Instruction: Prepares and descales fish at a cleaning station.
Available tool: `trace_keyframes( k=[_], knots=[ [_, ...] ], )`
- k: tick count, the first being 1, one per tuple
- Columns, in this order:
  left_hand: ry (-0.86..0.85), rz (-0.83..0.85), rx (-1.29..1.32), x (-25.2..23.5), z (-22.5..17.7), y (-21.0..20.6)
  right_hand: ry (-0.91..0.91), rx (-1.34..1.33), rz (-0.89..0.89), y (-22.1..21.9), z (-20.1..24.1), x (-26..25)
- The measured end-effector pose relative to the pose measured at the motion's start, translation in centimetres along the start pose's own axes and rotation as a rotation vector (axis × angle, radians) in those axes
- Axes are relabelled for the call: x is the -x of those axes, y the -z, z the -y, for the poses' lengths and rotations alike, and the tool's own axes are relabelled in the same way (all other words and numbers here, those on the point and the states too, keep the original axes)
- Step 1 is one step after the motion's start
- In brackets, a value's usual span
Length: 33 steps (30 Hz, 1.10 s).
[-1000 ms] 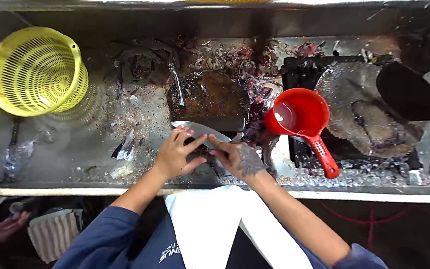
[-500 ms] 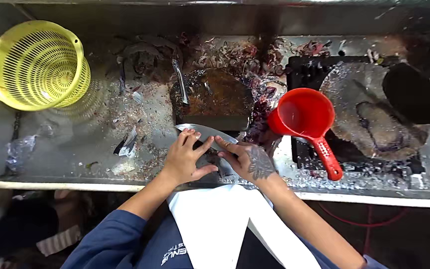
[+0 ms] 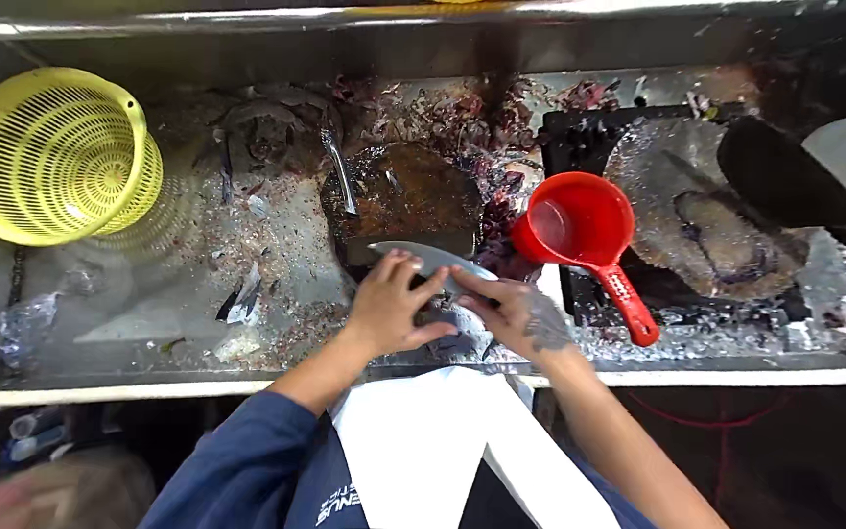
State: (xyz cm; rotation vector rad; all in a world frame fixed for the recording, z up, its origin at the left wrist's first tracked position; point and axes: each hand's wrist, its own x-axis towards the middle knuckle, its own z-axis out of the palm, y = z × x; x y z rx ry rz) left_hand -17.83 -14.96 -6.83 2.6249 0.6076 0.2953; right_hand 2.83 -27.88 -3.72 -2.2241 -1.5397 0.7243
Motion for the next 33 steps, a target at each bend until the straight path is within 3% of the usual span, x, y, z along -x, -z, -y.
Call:
trace_keyframes(
  k=[4,9,11,17,22,24,30,33],
  knots=[
    [-0.187,0.077,0.111,-4.4,-3.0,-1.9,-0.072,0.021,-0.116,2.8,-3.4,3.3],
    [-0.056,-0.062,0.055,2.5,2.0,0.0,-0.045,-0.035,0.006,-2.3,2.7,1.4],
    [-0.044,-0.066,-0.011,3.4,2.6,0.5,-0.047,-0.039,0.013,-3.0,3.2,1.1],
    [-0.253,0.048,0.107,-3.6,-1.6,-1.8,-0.087,-0.002,-0.183,0.6,-2.6,4.4],
    [-0.131,-0.075,0.051,3.8,3.2,0.4,-0.048,-0.049,-0.027,-3.7,3.5,2.5],
    [-0.118,-0.085,-0.012,5.0,4.1,0.9,-0.029,-0.079,-0.024,-4.8,4.0,2.0],
    [-0.264,0.025,0.078,-4.0,-1.4,-2.3,-0.075,-0.114,-0.190,0.4,-3.3,4.2],
    [-0.218,-0.026,0.138,-1.7,-0.6,-2.1,-0.053,-0.112,-0.143,-0.5,-1.2,3.8]
  ],
)
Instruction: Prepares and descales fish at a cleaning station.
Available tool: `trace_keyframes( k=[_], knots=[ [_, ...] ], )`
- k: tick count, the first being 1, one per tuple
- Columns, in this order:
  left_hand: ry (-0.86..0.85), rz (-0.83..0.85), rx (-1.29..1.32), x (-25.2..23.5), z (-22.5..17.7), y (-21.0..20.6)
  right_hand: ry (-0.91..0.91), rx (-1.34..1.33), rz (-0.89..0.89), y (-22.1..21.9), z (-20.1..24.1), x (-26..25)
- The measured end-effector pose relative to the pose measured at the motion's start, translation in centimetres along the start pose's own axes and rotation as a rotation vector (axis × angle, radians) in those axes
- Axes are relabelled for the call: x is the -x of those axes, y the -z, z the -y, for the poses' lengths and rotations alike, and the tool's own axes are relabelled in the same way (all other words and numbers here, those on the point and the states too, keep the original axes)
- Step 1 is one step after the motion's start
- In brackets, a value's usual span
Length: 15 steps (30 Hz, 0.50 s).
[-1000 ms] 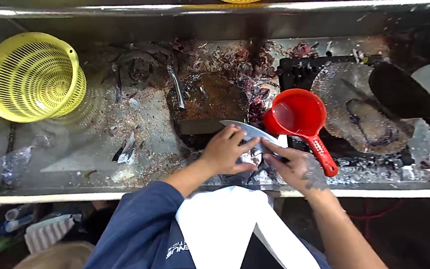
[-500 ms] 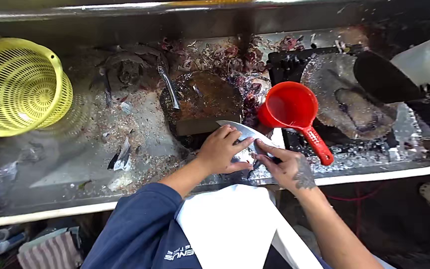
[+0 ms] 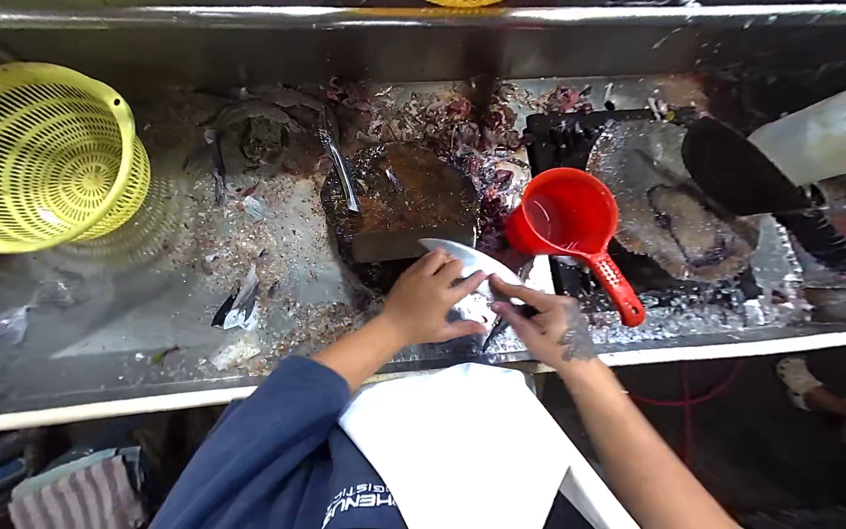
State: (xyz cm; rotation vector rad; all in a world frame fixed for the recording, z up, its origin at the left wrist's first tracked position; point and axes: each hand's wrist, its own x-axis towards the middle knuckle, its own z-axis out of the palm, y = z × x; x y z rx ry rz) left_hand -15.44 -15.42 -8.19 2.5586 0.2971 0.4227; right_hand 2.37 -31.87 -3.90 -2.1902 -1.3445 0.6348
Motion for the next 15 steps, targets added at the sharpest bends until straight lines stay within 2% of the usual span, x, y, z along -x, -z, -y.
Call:
trace_keyframes(
  k=[4,6,9,11,13,15],
  knots=[
    [0.071,-0.110,-0.146,7.3,2.9,2.6,0.062,0.010,0.104,-4.8,4.4,-1.1],
    [0.044,-0.112,-0.172,6.2,2.9,2.0,0.066,-0.002,0.059,-4.3,3.2,-1.1],
    [-0.044,-0.031,-0.079,0.2,1.0,-0.1,-0.012,0.011,-0.035,-0.5,-0.3,0.2],
    [-0.087,-0.026,-0.011,-2.0,-0.1,-1.3,-0.043,0.049,-0.065,1.1,-1.3,0.9],
    [-0.051,-0.089,0.006,-0.3,-0.2,-1.3,-0.027,0.038,-0.034,-0.1,-0.1,1.1],
    [0.013,-0.197,-0.063,3.4,1.1,-0.2,0.008,0.046,0.031,-2.6,2.4,0.3]
  ],
)
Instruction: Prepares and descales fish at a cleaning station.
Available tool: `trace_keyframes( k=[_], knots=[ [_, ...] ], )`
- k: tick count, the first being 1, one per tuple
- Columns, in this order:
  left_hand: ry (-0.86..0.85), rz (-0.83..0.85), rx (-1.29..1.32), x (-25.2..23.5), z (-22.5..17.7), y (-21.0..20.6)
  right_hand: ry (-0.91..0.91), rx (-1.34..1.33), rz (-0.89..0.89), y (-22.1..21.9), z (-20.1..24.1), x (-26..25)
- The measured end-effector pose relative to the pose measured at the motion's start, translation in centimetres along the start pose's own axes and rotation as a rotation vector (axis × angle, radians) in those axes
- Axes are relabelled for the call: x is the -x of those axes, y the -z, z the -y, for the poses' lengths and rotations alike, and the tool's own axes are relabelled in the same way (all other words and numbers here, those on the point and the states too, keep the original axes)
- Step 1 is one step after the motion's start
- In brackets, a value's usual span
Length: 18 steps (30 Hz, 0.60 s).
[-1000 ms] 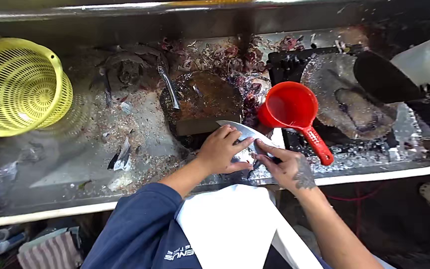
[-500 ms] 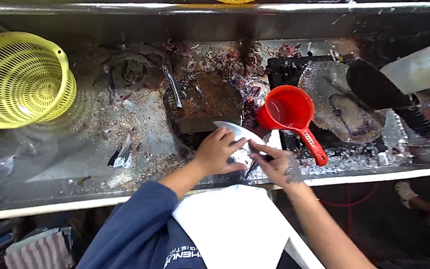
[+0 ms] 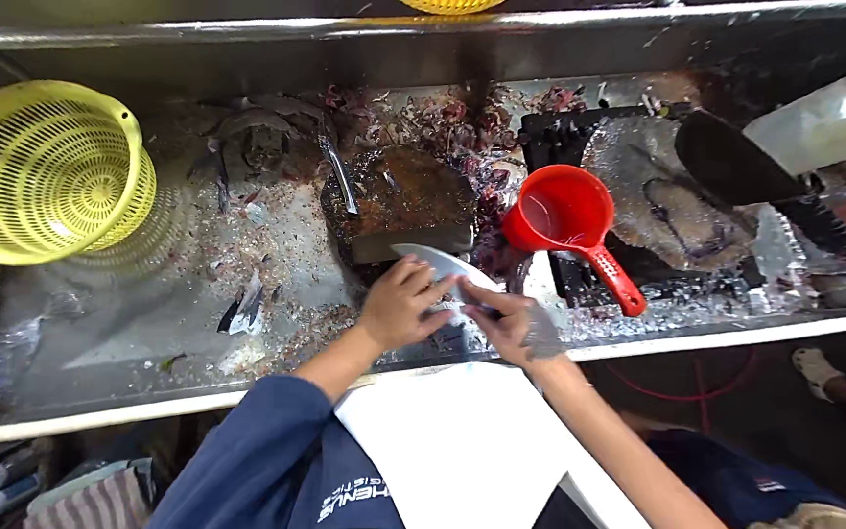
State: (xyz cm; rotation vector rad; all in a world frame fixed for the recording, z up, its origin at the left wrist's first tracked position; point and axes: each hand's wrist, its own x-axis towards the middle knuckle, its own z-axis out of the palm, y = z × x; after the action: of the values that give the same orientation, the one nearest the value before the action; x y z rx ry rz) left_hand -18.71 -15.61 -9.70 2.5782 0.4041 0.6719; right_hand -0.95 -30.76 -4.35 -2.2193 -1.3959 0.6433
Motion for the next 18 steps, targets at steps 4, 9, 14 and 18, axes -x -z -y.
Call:
trace_keyframes(
  k=[4,9,14,18],
  knots=[
    [0.046,0.021,-0.124,2.2,1.2,2.8,0.000,0.018,0.091,-1.3,1.8,-1.2],
    [-0.056,0.139,-0.017,-5.2,-2.6,-1.9,-0.092,0.092,-0.044,4.2,-3.0,0.9],
    [0.064,-0.023,-0.098,0.0,0.0,0.4,0.029,0.083,0.056,-0.1,1.2,-1.0],
    [0.139,-0.038,-0.208,3.1,1.5,3.1,0.055,0.060,0.111,-2.7,3.0,-2.4]
  ],
)
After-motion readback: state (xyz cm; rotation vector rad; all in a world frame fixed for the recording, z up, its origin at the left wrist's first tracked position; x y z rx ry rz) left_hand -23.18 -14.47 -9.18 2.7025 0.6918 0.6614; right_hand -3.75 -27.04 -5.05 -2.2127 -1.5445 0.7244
